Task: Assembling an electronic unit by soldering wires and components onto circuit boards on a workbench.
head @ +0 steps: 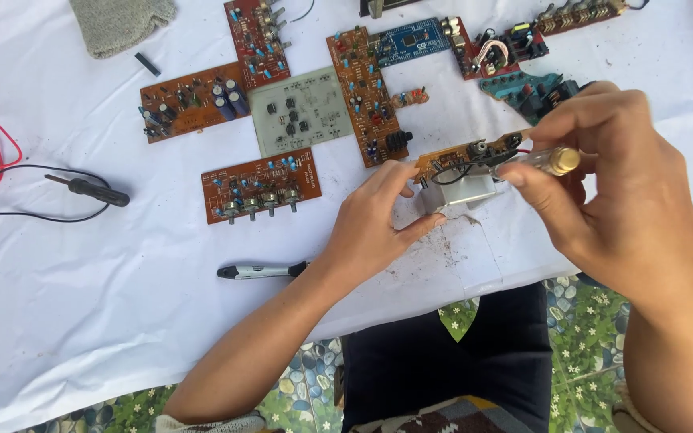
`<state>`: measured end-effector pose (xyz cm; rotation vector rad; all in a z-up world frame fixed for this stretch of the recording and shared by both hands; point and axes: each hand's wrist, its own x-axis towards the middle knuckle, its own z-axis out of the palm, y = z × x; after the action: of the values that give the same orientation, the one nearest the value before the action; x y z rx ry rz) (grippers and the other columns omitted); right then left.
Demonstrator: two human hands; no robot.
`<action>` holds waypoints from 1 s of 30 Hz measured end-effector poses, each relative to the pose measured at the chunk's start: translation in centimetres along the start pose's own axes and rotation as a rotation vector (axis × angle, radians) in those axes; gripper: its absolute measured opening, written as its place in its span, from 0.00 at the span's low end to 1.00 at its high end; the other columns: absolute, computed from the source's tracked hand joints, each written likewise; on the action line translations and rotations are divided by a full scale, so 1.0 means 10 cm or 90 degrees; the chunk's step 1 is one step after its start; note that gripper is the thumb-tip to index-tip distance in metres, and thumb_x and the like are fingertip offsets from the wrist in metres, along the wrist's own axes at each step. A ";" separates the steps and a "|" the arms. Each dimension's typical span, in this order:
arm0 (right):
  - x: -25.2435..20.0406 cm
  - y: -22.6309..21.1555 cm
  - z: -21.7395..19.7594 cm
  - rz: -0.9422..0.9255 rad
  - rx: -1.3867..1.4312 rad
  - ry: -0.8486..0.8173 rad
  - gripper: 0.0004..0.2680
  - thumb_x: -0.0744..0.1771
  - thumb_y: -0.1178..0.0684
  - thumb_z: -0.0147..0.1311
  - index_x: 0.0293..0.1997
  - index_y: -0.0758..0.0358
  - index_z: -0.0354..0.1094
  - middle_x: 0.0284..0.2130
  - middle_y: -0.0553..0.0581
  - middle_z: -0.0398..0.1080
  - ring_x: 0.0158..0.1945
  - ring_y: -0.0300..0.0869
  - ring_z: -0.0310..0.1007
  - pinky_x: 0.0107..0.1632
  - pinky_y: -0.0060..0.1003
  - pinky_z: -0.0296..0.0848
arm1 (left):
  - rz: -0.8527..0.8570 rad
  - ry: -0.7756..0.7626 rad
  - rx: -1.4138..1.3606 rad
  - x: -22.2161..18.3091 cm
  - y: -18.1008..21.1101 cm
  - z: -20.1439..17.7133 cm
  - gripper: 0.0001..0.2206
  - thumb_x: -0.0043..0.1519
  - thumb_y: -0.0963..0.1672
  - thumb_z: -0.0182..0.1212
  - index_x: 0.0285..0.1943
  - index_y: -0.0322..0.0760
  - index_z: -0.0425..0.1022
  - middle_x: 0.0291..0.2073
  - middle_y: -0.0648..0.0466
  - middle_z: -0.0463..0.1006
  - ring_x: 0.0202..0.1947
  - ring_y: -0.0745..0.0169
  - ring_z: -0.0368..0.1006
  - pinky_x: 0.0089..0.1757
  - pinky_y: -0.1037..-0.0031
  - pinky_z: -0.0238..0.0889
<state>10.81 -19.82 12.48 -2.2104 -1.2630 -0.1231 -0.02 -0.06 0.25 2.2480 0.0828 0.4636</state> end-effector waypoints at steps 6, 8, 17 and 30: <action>-0.03 0.06 0.11 -0.141 0.022 0.166 0.18 0.68 0.59 0.73 0.53 0.79 0.61 0.39 0.68 0.74 0.31 0.43 0.74 0.34 0.32 0.70 | -0.004 -0.004 0.008 0.00 -0.02 0.01 0.24 0.60 0.49 0.70 0.60 0.36 0.67 0.51 0.52 0.74 0.44 0.57 0.76 0.39 0.62 0.71; -0.03 0.10 0.10 -0.157 -0.007 0.181 0.16 0.69 0.60 0.73 0.54 0.80 0.66 0.42 0.70 0.76 0.31 0.44 0.74 0.36 0.34 0.71 | 0.001 0.002 0.005 0.00 -0.01 0.00 0.25 0.60 0.50 0.69 0.61 0.35 0.67 0.52 0.52 0.74 0.43 0.58 0.75 0.39 0.62 0.71; -0.05 0.02 0.01 -0.099 -0.018 0.201 0.13 0.69 0.57 0.73 0.46 0.76 0.70 0.44 0.70 0.77 0.26 0.42 0.66 0.33 0.34 0.66 | -0.017 -0.007 -0.003 0.00 -0.01 0.01 0.26 0.59 0.50 0.70 0.62 0.36 0.67 0.51 0.53 0.74 0.43 0.59 0.75 0.41 0.62 0.71; 0.03 -0.23 -0.12 -0.028 0.081 0.071 0.10 0.72 0.62 0.48 0.60 0.73 0.69 0.46 0.59 0.78 0.27 0.39 0.75 0.33 0.30 0.76 | -0.027 -0.008 -0.007 0.00 0.01 -0.01 0.26 0.59 0.50 0.70 0.62 0.37 0.67 0.53 0.54 0.74 0.42 0.61 0.76 0.41 0.62 0.72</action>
<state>9.28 -19.37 14.59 -2.0398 -1.2236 -0.1763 -0.03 -0.07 0.35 2.2342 0.1204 0.4271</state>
